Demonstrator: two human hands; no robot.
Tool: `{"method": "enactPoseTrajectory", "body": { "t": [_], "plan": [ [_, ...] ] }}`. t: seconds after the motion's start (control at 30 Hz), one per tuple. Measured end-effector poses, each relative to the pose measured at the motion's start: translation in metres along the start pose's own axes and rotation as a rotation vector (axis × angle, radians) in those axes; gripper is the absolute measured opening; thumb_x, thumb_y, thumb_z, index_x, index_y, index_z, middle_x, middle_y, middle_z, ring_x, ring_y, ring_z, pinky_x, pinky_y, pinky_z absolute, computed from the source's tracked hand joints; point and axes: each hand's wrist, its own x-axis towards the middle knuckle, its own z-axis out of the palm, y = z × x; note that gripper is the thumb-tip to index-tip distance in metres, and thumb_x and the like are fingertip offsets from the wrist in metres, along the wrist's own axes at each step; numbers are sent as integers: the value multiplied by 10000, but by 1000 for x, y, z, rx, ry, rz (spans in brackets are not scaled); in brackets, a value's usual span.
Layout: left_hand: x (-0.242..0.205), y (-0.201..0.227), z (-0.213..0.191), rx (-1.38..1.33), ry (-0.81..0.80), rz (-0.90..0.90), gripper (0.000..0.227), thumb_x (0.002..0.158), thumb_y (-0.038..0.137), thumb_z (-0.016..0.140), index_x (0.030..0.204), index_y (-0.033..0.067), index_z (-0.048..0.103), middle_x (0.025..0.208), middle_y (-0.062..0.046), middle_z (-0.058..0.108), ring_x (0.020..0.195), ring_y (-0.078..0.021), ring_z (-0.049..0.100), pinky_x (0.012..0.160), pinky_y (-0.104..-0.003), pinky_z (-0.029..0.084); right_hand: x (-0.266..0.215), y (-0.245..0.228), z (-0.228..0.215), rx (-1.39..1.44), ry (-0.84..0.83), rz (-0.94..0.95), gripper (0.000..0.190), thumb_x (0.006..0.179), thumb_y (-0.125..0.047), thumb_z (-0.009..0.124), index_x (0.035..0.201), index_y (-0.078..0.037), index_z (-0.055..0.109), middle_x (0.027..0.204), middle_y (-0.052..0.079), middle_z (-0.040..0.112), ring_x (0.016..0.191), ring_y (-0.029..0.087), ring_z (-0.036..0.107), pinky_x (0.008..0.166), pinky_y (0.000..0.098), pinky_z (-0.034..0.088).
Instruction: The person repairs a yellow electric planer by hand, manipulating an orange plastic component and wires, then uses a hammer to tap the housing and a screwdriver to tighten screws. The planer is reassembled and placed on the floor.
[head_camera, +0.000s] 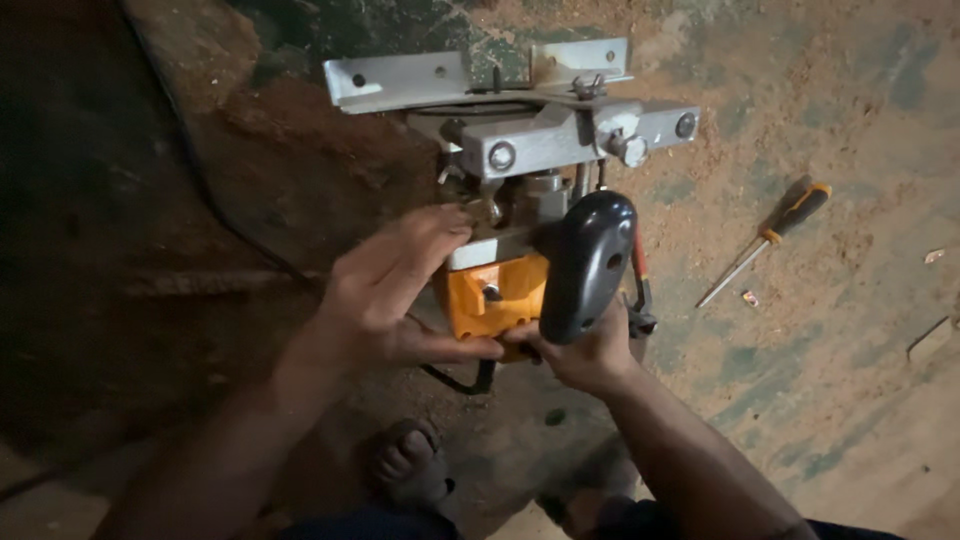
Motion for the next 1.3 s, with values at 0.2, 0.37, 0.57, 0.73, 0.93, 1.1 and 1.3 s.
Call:
{"method": "enactPoseTrajectory", "body": {
  "t": [0.2, 0.37, 0.57, 0.73, 0.93, 1.1, 1.3],
  "plan": [
    [4, 4, 34, -29, 249, -70, 808, 854, 630, 839, 1241, -22, 559, 1169, -230, 697, 1097, -314, 745, 944, -415, 672, -8, 11, 14, -488, -122, 340, 276, 850, -283, 834, 1002, -91, 707, 881, 13, 746, 792, 125, 757, 674, 288, 636],
    [0, 5, 34, 69, 184, -51, 1029, 817, 767, 693, 1319, -108, 489, 1262, -281, 584, 1165, -395, 630, 1005, -526, 566, -3, 17, 18, -249, 33, 152, 450, 778, -387, 883, 1050, -98, 671, 848, 13, 735, 730, 118, 758, 609, 274, 644],
    [18, 3, 29, -10, 264, -76, 871, 852, 687, 725, 1257, -56, 519, 1273, -267, 602, 1175, -396, 644, 1003, -536, 503, 4, 10, 14, -121, 143, -148, 358, 833, -280, 848, 1074, -70, 686, 951, 43, 729, 855, 161, 750, 717, 307, 616],
    [8, -1, 30, -179, 263, -176, 741, 973, 635, 618, 1244, -52, 553, 1250, -230, 603, 1128, -355, 647, 1010, -464, 537, 3, 4, 20, -30, 102, -79, 249, 830, -261, 910, 887, -89, 740, 742, 7, 742, 665, 120, 764, 590, 297, 602],
    [14, -4, 33, -236, 261, -184, 629, 1053, 543, 577, 1239, -57, 578, 1237, -214, 607, 1104, -331, 638, 970, -459, 518, 6, -5, 24, 282, 197, -33, 296, 891, -266, 849, 971, -26, 694, 809, 13, 735, 618, 124, 724, 536, 265, 589],
    [11, -6, 36, -201, 263, -198, 602, 1047, 546, 571, 1228, -28, 581, 1235, -200, 620, 1100, -315, 632, 973, -465, 518, 9, -1, 31, -17, 298, -181, 319, 866, -293, 854, 1002, -55, 692, 887, -6, 745, 772, 101, 767, 684, 269, 642],
    [0, 2, 40, -140, 268, -303, 698, 1052, 562, 560, 1353, -68, 543, 1387, -240, 571, 1233, -375, 602, 1101, -470, 492, 13, -6, 27, -172, 300, -37, 339, 746, -222, 916, 992, -72, 737, 918, 23, 767, 803, 160, 768, 713, 337, 635]
  ]
}}
